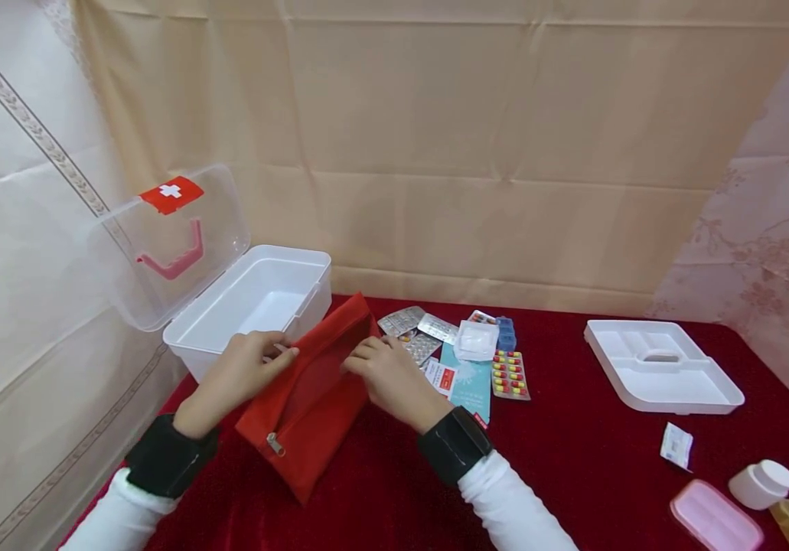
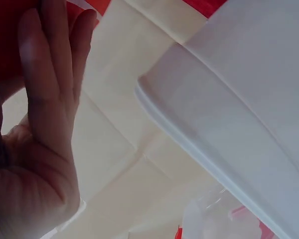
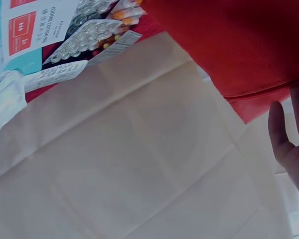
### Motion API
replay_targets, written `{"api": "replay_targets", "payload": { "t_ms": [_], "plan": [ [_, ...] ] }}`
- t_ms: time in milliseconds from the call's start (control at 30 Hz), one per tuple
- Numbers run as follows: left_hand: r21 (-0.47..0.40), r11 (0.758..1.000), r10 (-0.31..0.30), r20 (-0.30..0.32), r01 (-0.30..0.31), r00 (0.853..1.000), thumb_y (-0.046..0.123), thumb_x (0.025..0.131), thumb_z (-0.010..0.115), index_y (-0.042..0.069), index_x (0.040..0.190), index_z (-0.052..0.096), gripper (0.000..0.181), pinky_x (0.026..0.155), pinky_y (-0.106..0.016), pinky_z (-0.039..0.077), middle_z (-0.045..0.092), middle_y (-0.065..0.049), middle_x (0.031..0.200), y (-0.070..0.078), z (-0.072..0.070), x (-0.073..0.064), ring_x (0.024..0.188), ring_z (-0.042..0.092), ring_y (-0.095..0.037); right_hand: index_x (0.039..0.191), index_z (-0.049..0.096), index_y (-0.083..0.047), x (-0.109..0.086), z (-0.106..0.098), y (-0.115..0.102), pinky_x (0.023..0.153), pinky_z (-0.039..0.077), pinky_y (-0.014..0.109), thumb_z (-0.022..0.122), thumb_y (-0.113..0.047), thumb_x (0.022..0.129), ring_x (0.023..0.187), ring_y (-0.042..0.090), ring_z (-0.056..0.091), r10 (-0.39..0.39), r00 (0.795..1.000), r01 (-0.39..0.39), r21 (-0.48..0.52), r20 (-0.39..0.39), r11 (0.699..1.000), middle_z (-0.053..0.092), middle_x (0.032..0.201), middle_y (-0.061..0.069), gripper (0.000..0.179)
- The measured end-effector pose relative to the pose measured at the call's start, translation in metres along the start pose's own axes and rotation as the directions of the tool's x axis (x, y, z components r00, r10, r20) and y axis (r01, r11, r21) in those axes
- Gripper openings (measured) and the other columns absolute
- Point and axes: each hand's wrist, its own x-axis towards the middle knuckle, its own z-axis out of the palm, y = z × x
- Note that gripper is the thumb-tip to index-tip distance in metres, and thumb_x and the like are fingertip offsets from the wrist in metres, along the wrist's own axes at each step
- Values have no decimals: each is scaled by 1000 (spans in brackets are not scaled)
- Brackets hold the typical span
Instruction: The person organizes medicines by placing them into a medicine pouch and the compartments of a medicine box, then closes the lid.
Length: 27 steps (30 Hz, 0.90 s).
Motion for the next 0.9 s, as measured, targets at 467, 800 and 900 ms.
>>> {"api": "replay_targets", "payload": {
  "t_ms": [467,800,900],
  "plan": [
    [9,994,-110,-51,111,993,13,85,60,0,91,68,16,48,-21,49,67,-10,71,3,-1,1,49,54,-10,92,66,-18,-22,-8,5,86,42,33,63,-1,81,96,14,57,-63,998,63,-6,11,998,65,92,-4,20],
    [-14,991,-135,-56,135,989,13,87,56,3,105,65,22,48,-21,50,68,-12,80,1,1,-1,52,57,-9,96,65,-18,-29,-7,5,88,42,34,59,-3,84,101,14,56,-2,998,1,12,65,1000,65,97,-3,20],
    [-12,993,-117,-85,117,989,13,87,58,4,105,67,22,50,-22,51,69,-12,81,1,3,-2,54,58,-10,101,65,-17,-29,-8,4,90,42,35,60,-4,84,105,15,55,0,999,-2,38,52,999,65,101,-2,22]
  ]
}}
